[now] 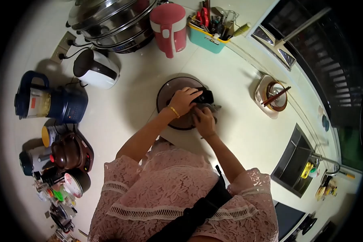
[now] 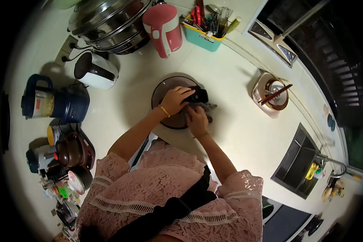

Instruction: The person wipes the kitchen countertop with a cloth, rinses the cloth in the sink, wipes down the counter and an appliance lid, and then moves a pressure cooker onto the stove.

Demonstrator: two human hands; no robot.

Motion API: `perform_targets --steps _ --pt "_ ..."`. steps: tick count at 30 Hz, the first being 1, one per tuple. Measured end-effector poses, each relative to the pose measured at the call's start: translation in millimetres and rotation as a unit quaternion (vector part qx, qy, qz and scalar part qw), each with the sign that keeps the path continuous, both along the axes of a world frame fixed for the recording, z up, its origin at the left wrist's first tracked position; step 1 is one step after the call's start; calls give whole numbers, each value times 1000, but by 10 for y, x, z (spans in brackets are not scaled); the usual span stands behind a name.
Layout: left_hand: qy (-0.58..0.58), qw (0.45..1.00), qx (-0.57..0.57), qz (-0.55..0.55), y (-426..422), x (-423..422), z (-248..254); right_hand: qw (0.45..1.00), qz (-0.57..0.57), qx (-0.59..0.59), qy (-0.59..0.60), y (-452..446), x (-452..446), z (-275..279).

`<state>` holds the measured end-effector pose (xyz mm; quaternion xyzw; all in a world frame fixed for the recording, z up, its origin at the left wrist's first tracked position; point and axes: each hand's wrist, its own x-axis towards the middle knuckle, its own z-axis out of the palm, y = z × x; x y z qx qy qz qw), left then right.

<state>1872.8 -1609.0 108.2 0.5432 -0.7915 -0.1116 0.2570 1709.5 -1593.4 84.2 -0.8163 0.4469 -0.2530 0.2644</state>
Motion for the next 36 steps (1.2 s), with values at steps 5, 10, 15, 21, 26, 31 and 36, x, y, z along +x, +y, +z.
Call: perform_targets --steps 5,10,15,21,26,31,36 --pt "-21 997 26 65 -59 -114 -131 980 -137 -116 -92 -228 -289 -416" --pt "-40 984 51 167 -47 -197 -159 966 -243 50 77 -521 -894 -595" --pt "-4 990 -24 137 56 -48 -166 968 -223 18 -114 -418 -513 -184" --pt "-55 994 2 97 26 -117 -127 977 -146 39 -151 -410 -98 -186" --pt "-168 982 47 66 -113 -206 0 980 -131 23 -151 -433 -156 -244" --pt "-202 971 128 0 -213 -151 43 975 -148 57 -157 -401 -170 -191" --pt "-81 993 67 47 71 39 28 984 -99 -6 -149 -410 -156 -229"
